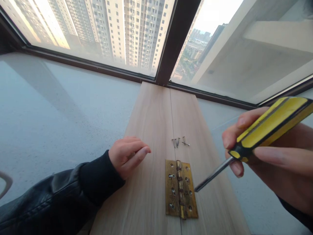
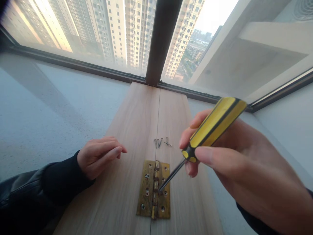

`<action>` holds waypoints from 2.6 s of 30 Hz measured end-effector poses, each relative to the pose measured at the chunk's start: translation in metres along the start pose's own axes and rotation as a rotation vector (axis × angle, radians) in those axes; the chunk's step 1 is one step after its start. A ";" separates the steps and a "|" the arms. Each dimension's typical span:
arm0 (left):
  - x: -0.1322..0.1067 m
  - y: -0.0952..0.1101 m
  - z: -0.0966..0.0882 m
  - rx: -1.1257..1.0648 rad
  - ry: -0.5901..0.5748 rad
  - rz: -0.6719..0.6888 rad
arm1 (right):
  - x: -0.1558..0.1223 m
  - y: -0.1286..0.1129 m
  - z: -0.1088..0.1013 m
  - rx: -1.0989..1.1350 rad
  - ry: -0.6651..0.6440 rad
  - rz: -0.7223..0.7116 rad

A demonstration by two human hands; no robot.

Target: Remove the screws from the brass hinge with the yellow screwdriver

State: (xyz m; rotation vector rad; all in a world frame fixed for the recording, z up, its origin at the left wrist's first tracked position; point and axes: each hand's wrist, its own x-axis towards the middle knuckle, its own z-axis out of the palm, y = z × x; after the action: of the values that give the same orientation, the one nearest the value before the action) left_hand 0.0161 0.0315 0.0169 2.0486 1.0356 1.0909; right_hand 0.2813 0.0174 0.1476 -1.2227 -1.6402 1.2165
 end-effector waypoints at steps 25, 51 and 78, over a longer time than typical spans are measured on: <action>-0.001 -0.001 0.000 0.006 0.037 -0.052 | -0.013 0.017 0.028 -0.058 0.005 0.029; -0.001 -0.001 0.000 0.042 0.037 -0.004 | -0.012 0.013 0.031 -0.126 0.040 0.062; 0.000 -0.001 -0.001 0.062 0.032 0.009 | -0.010 0.004 0.038 -0.150 0.162 0.065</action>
State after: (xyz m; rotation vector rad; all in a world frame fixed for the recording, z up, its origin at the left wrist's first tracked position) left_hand 0.0150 0.0319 0.0163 2.0925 1.0900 1.1121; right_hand 0.2500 -0.0012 0.1334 -1.4384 -1.6055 1.0187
